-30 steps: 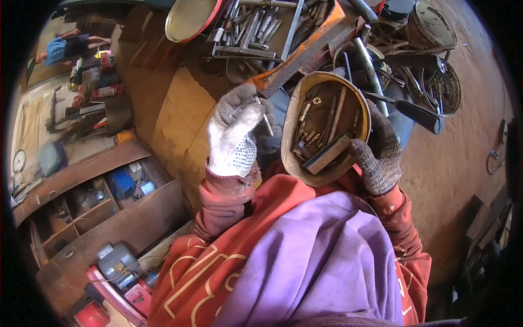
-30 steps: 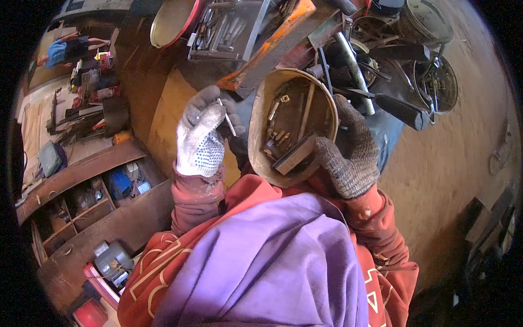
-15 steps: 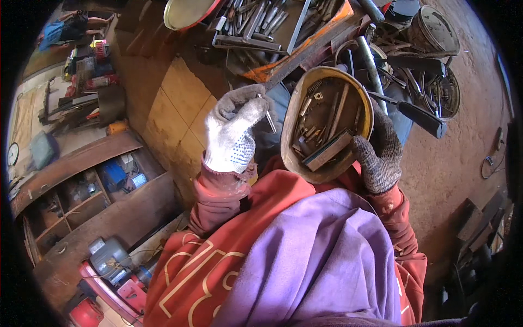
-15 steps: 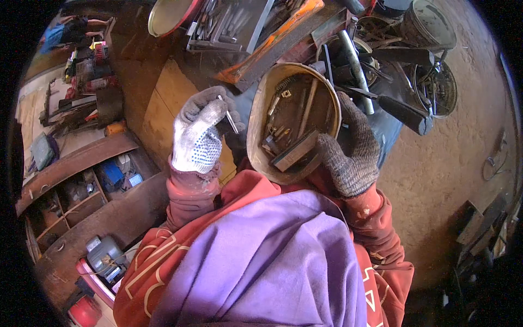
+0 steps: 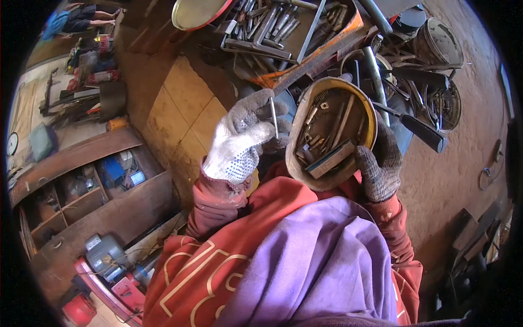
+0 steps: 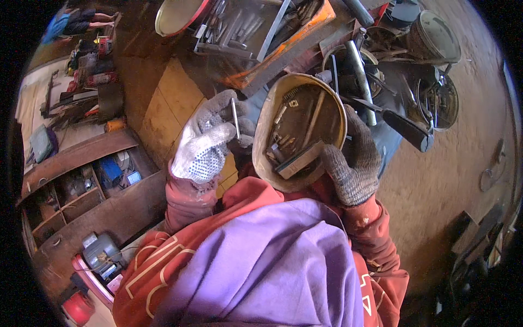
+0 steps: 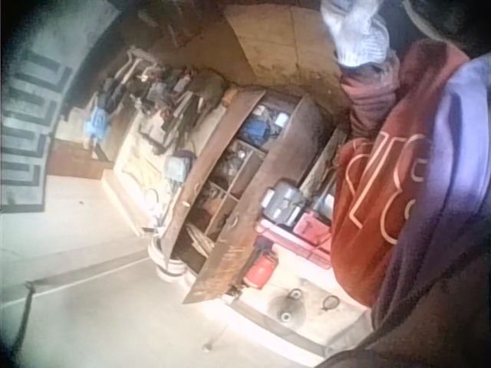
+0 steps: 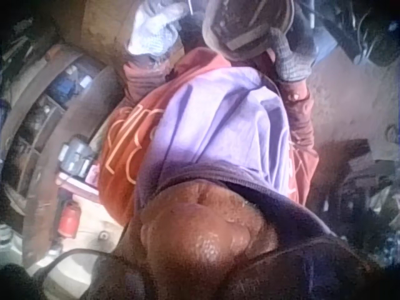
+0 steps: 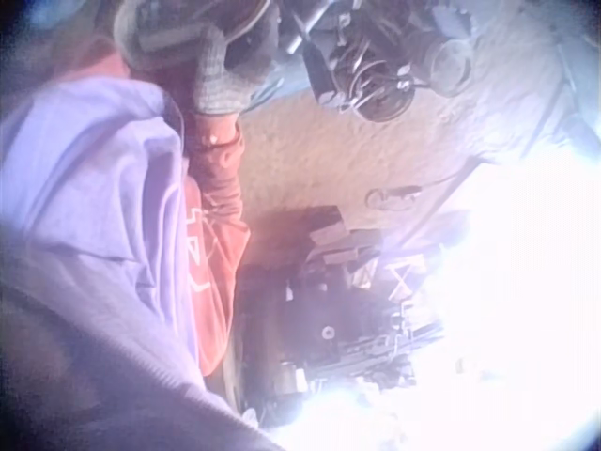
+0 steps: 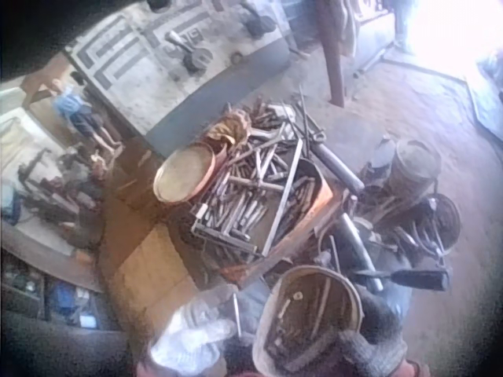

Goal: The person sorts various metal bolts, screws, and hardware components from a larger pile into different containers by hand.

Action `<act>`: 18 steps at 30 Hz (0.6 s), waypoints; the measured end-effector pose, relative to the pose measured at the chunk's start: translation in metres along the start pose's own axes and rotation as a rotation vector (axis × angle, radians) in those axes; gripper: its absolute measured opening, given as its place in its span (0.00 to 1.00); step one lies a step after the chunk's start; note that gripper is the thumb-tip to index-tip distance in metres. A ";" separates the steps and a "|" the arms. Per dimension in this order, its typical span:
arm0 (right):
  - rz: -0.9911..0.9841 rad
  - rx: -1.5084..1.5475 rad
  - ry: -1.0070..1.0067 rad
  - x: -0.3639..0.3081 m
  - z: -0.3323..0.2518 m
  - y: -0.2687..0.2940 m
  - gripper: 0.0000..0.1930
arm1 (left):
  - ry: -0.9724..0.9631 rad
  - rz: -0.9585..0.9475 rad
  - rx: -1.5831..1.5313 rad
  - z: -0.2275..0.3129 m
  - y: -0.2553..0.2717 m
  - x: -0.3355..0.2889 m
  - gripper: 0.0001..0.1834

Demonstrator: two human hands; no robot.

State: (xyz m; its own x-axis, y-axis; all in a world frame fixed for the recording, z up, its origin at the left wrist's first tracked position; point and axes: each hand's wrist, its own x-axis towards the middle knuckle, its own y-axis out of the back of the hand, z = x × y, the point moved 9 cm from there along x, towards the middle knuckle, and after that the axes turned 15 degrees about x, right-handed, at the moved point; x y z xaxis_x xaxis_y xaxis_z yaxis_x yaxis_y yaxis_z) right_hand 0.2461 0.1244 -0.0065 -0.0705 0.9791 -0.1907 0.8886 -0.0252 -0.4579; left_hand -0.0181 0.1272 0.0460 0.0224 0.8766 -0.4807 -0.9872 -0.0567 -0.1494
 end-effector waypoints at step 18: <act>0.009 -0.076 0.028 0.002 -0.001 0.000 0.37 | 0.022 0.037 0.022 0.001 0.001 -0.008 0.30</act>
State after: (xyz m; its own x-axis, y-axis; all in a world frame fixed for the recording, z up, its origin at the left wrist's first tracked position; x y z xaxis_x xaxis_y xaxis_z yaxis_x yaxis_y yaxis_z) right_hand 0.2464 0.1264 -0.0064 -0.0505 0.9842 -0.1696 0.9211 -0.0197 -0.3889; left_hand -0.0190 0.1201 0.0505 -0.0108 0.8632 -0.5048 -0.9906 -0.0780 -0.1123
